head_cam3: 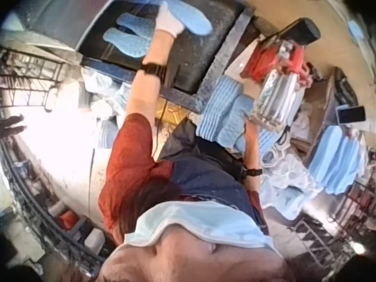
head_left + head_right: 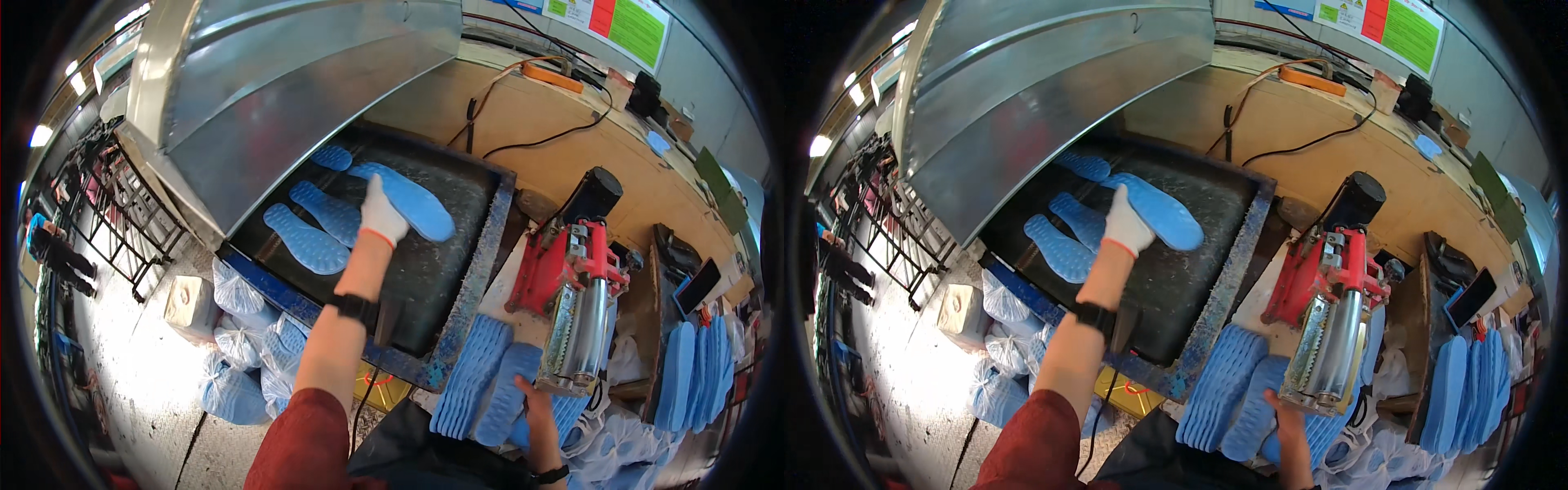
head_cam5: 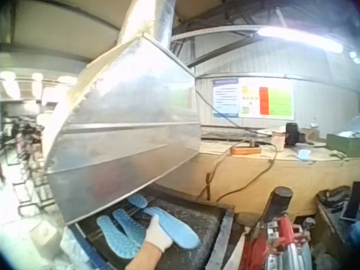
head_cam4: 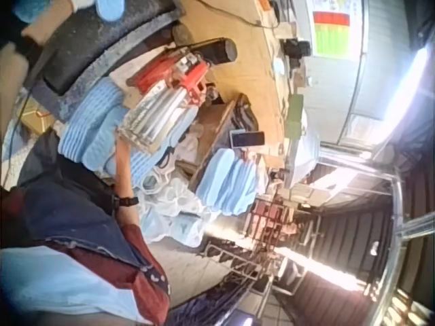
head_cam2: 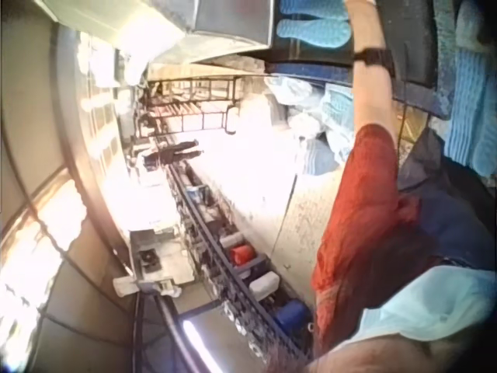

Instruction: Heat processing shoe insoles and inspecting finished sandals.

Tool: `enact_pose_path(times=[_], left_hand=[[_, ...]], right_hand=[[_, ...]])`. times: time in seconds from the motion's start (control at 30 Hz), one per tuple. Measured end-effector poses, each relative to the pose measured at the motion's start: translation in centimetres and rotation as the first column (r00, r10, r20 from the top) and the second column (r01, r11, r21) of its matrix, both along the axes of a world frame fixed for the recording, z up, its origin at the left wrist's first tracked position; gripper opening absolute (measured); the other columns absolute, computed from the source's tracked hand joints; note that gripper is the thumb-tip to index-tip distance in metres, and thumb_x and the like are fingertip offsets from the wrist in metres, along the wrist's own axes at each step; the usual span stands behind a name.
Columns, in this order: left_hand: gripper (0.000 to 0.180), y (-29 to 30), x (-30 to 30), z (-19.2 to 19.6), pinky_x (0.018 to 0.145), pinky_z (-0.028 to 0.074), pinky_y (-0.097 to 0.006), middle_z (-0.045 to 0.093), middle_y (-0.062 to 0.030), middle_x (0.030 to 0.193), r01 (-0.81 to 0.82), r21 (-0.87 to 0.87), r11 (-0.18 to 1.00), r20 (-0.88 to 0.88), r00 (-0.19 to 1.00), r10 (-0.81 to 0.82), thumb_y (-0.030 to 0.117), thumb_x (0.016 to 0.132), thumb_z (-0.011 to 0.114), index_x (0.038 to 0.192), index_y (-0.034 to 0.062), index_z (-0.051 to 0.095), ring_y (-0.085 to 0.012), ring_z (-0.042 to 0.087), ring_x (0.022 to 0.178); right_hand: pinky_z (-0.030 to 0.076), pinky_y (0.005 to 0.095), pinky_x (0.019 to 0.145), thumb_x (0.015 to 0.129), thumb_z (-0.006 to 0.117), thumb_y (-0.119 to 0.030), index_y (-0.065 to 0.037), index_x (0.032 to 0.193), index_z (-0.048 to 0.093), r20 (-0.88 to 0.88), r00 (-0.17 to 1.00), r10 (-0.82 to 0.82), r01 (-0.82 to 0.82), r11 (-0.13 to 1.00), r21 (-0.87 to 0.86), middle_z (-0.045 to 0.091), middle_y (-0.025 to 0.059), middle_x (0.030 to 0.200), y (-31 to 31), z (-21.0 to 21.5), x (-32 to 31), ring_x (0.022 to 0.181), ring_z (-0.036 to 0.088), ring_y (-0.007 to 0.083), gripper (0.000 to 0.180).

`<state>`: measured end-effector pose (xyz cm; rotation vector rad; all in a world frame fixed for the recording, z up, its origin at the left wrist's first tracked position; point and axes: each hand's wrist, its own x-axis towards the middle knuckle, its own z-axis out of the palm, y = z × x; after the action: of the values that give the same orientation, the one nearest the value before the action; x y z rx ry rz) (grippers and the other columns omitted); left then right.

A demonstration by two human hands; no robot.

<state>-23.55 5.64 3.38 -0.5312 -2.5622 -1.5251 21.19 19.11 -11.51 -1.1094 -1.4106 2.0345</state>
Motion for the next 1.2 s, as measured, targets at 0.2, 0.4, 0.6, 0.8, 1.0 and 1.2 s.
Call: enact_pose_path(times=[0.2, 0.4, 0.6, 0.8, 1.0, 1.2], left_hand=[[0.062, 0.0, -6.4, -1.0, 0.103, 0.039, -0.037, 0.047, -0.0216, 0.138, -0.277, 0.083, 0.957, 0.335, 0.913, 0.235, 0.043, 0.093, 0.045, 0.133, -0.0034, 0.043, -0.0332, 0.048, 0.126], [0.070, -0.5, -0.2, 4.1, 0.111, 0.026, -0.037, 0.032, -0.0268, 0.147, -0.281, 0.291, 0.915, 0.241, 0.947, 0.214, 0.038, 0.091, 0.047, 0.141, -0.0070, 0.030, -0.0371, 0.030, 0.138], [0.053, -2.6, 15.6, 5.8, 0.108, 0.031, -0.031, 0.041, -0.0130, 0.142, 0.256, 0.642, 0.723, 0.013, 0.939, -0.343, 0.019, 0.096, 0.049, 0.143, 0.0007, 0.033, -0.0207, 0.040, 0.131], [0.052, -4.1, 26.4, 2.7, 0.109, 0.031, -0.040, 0.040, -0.0193, 0.142, 0.338, 0.600, 0.725, 0.208, 0.809, -0.550, 0.017, 0.096, 0.045, 0.144, 0.0016, 0.031, -0.0293, 0.041, 0.131], [0.055, -2.3, 28.1, 4.2, 0.112, 0.027, -0.043, 0.035, -0.0227, 0.145, 0.489, 0.549, 0.678, 0.096, 0.769, -0.633, 0.022, 0.097, 0.044, 0.146, 0.0021, 0.028, -0.0324, 0.034, 0.136], [0.061, -1.3, 28.6, 5.4, 0.114, 0.023, -0.043, 0.031, -0.0236, 0.148, 0.535, 0.614, 0.581, 0.074, 0.693, -0.717, 0.034, 0.099, 0.040, 0.148, 0.0022, 0.022, -0.0337, 0.029, 0.139]], right_hand=[[0.041, 0.0362, 0.100, 0.093, 0.059, -0.022, -0.010, 0.140, 0.038, -0.097, 0.975, 0.200, -0.122, 0.846, 0.519, 0.050, 0.0032, 0.129, 2.5, -0.8, 4.1, 0.114, 0.052, 0.0189, 0.052], [0.043, 0.0358, 0.098, 0.095, 0.052, -0.014, -0.008, 0.140, 0.038, -0.243, 0.948, -0.207, 0.201, 0.978, -0.050, 0.052, 0.0077, 0.130, 3.6, 4.3, 6.1, 0.115, 0.053, 0.0197, 0.048], [0.039, 0.0293, 0.097, 0.093, 0.051, -0.006, -0.003, 0.140, 0.039, -0.145, 0.922, -0.360, 0.388, 0.853, 0.349, 0.054, 0.0087, 0.128, 4.5, 6.8, 6.6, 0.113, 0.052, 0.0194, 0.049], [0.041, 0.0316, 0.094, 0.091, 0.049, 0.001, -0.007, 0.136, 0.047, 0.013, 0.899, -0.438, 0.276, 0.589, 0.759, 0.053, 0.0116, 0.124, 6.8, 9.5, 7.4, 0.110, 0.052, 0.0235, 0.045], [0.043, 0.0351, 0.088, 0.078, 0.050, 0.014, -0.017, 0.120, 0.063, 0.088, 0.894, -0.439, -0.035, 0.128, 0.991, 0.052, 0.0144, 0.103, 8.1, 14.8, 6.1, 0.098, 0.053, 0.0313, 0.054], [0.046, 0.0376, 0.084, 0.072, 0.052, 0.015, -0.022, 0.113, 0.068, 0.054, 0.940, -0.338, -0.082, -0.068, 0.994, 0.054, 0.0127, 0.107, 8.3, 16.8, 4.2, 0.095, 0.052, 0.0318, 0.057]])
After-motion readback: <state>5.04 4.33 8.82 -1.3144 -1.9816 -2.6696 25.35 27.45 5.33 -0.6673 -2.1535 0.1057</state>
